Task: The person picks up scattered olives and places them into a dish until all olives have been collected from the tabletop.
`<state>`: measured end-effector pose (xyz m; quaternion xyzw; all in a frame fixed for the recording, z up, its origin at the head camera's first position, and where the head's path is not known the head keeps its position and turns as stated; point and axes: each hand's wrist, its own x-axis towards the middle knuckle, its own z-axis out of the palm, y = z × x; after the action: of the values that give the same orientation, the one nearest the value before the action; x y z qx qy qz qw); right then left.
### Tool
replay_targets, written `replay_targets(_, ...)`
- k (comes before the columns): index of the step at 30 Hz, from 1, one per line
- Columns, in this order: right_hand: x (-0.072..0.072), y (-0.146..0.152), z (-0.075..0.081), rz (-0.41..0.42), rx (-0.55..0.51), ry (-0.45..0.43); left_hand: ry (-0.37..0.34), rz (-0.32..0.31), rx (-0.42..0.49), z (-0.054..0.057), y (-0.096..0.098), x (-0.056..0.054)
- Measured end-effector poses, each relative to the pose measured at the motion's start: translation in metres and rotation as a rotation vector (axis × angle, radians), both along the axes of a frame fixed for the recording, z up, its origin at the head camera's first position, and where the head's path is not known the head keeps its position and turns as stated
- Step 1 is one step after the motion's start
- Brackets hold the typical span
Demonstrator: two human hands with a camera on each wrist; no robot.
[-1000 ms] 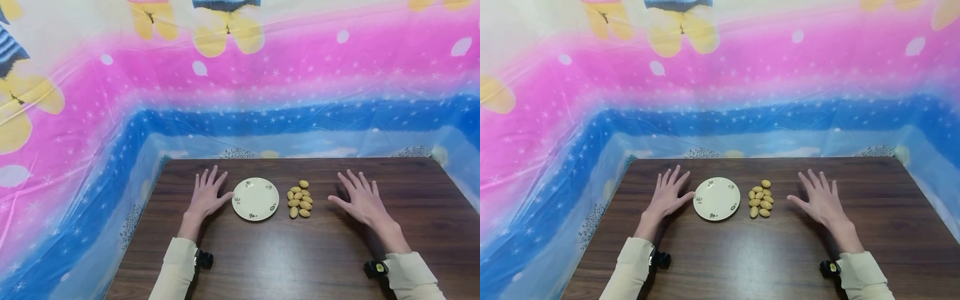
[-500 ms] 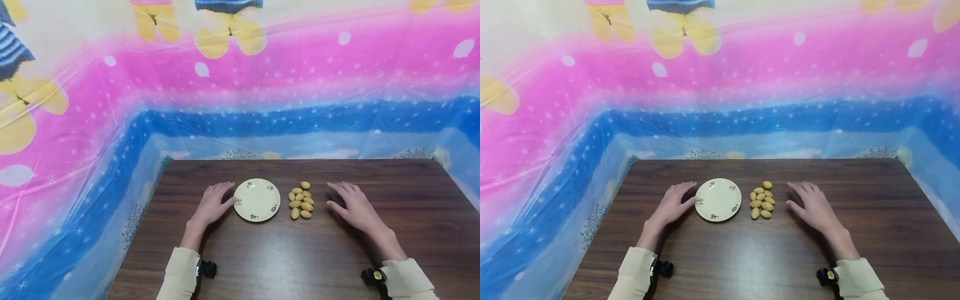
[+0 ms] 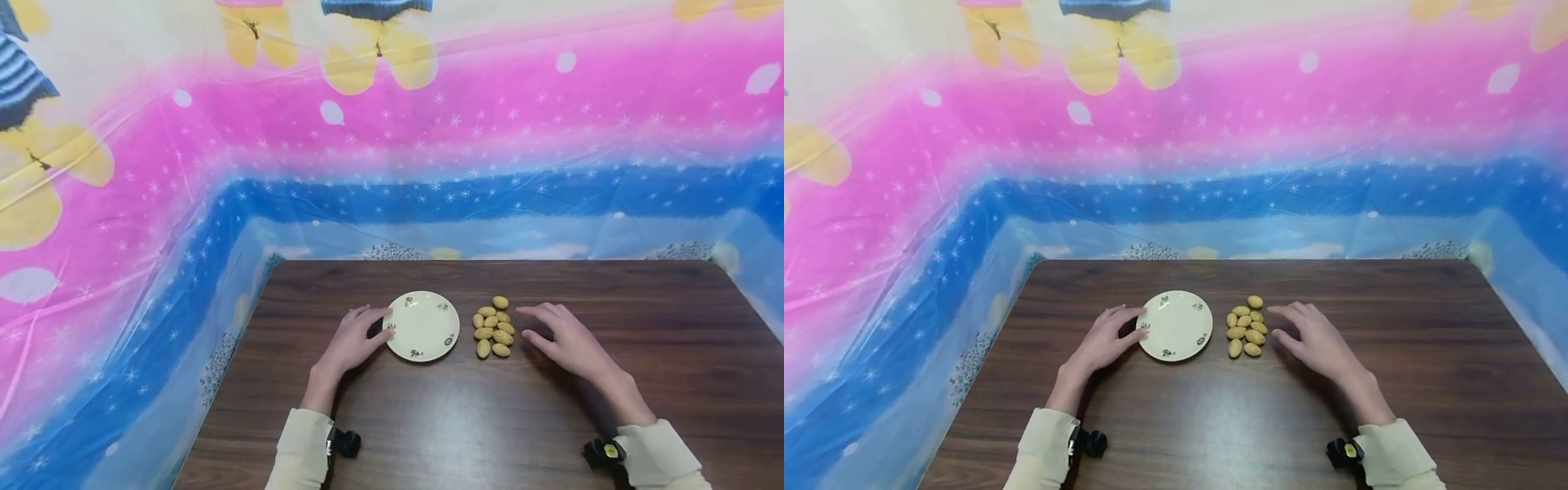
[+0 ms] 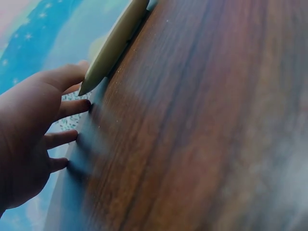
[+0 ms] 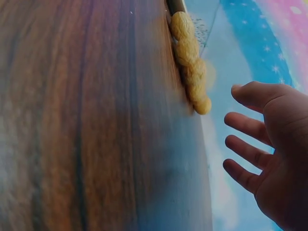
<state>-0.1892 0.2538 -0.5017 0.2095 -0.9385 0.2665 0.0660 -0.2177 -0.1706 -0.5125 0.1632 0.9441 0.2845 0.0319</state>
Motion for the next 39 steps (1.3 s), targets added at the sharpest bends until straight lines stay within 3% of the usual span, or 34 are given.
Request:
replay_targets(16, 0.002, -0.017, 0.000, 0.096, 0.009, 0.014, -0.017, 0.026, 0.052, -0.003, 0.002, 0.005)
replay_targets(27, 0.005, -0.027, 0.002, 0.111, 0.050, -0.028, -0.004, 0.032, 0.061, -0.007, 0.003, 0.004)
replay_targets(39, 0.011, -0.032, 0.000, 0.136, 0.081, -0.006, -0.009, 0.030, 0.082, -0.008, 0.003, 0.004)
